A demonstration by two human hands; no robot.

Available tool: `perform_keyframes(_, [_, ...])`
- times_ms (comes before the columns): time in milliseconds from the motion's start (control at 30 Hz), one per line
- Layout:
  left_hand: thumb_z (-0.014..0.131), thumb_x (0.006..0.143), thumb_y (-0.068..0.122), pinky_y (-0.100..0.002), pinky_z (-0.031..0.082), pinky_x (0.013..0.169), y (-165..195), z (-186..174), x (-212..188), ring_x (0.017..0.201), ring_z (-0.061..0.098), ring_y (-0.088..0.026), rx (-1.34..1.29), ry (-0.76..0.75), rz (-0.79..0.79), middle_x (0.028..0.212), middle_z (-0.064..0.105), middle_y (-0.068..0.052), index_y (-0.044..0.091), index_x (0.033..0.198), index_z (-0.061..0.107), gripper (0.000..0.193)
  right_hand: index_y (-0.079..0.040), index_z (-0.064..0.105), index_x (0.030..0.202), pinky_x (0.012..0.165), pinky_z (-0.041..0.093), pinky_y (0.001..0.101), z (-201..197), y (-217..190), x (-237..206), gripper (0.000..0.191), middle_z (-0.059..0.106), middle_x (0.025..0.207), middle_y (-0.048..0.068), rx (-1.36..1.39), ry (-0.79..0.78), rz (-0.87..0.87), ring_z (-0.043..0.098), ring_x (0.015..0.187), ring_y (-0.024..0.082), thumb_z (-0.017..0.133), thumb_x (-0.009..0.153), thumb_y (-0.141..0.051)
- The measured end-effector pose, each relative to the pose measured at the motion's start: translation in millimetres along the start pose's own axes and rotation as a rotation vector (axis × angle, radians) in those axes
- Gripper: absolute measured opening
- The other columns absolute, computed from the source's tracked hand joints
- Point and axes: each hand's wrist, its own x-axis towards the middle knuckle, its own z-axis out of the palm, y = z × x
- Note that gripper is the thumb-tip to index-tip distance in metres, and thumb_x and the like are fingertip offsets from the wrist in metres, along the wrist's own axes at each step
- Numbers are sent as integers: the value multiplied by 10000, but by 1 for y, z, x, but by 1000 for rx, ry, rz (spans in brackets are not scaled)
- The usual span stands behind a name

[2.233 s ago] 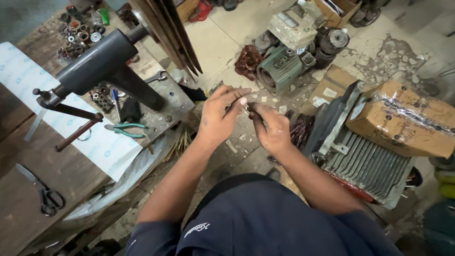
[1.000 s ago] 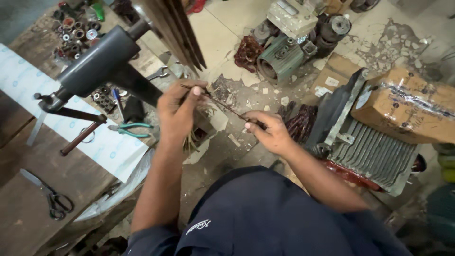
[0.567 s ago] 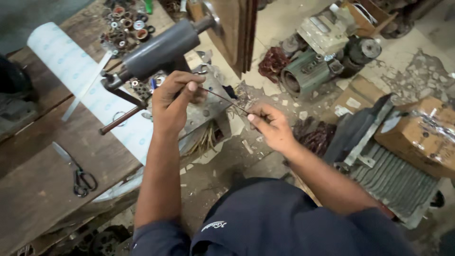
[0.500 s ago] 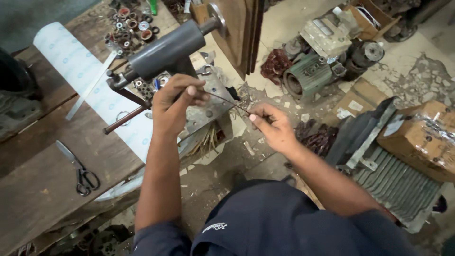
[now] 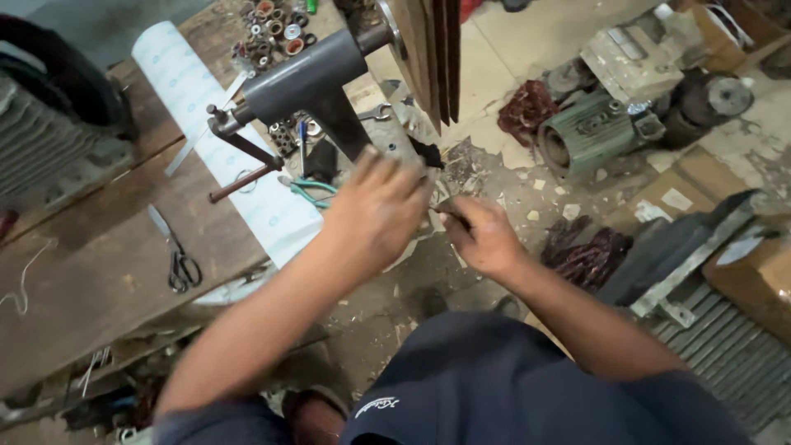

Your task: The person cuts a wire end with scissors on a wooden coil form, then carries the wooden form to a hand-crank winding machine and mounts it on the spindle. They tie the wire to the form, turn the crank handle to wind wire around the form, and finally lift the wound coil off the machine.

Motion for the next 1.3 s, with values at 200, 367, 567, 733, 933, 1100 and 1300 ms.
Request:
perform_keyframes(200, [689,839,286,-465,540,579,18,99,27,702,697,-329,-96,-346,16,705,700,-124,129,667,699,234,-29,644,1071,732,534,522,-21,39,-19,197,687,966,222,-142,-14,-214,665,884,448,655,880,-74])
perform_keyframes(367, [720,811,267,-488,560,625,38,120,40,705,702,-366,-395,-489,-138,741,716,-168,86,817,766,187,-52,647,1032,733,535,525,-37,68,-33,182,695,962,204,-203,-128,-138,673,890,437,648,856,-101])
perform_keyframes(567, [644,909,219,-381,597,627,68,137,34,628,733,-212,-798,-701,-720,747,749,-96,81,977,741,183,-60,678,1021,727,534,500,-73,85,-39,174,702,944,194,-10,-154,-64,672,871,431,698,922,-201])
perform_keyframes(733, [614,943,210,-310,544,571,98,174,17,611,647,-128,-1348,-521,-1177,752,697,-30,81,962,726,172,-62,698,1033,729,537,486,-83,98,-47,193,712,945,192,22,-114,5,671,873,432,710,912,-212])
perform_keyframes(933, [641,963,278,-284,474,546,125,205,18,587,564,-121,-1819,-159,-1442,719,612,13,100,891,681,196,-63,692,1046,765,541,492,-92,112,-52,184,715,967,187,-53,-3,-73,680,898,419,701,928,-205])
perform_keyframes(1100, [646,972,272,-289,467,554,145,222,34,591,551,-133,-1949,134,-1465,701,566,-5,102,846,612,214,-70,679,1108,741,544,499,-100,107,-54,221,701,958,197,-120,56,-1,675,869,422,695,913,-174])
perform_keyframes(1300, [623,992,256,-296,494,589,174,235,56,613,551,-141,-1910,591,-1435,735,586,-26,95,837,575,229,-4,654,1158,735,589,421,-114,91,-70,267,668,1107,240,-178,186,-128,704,864,398,646,902,-79])
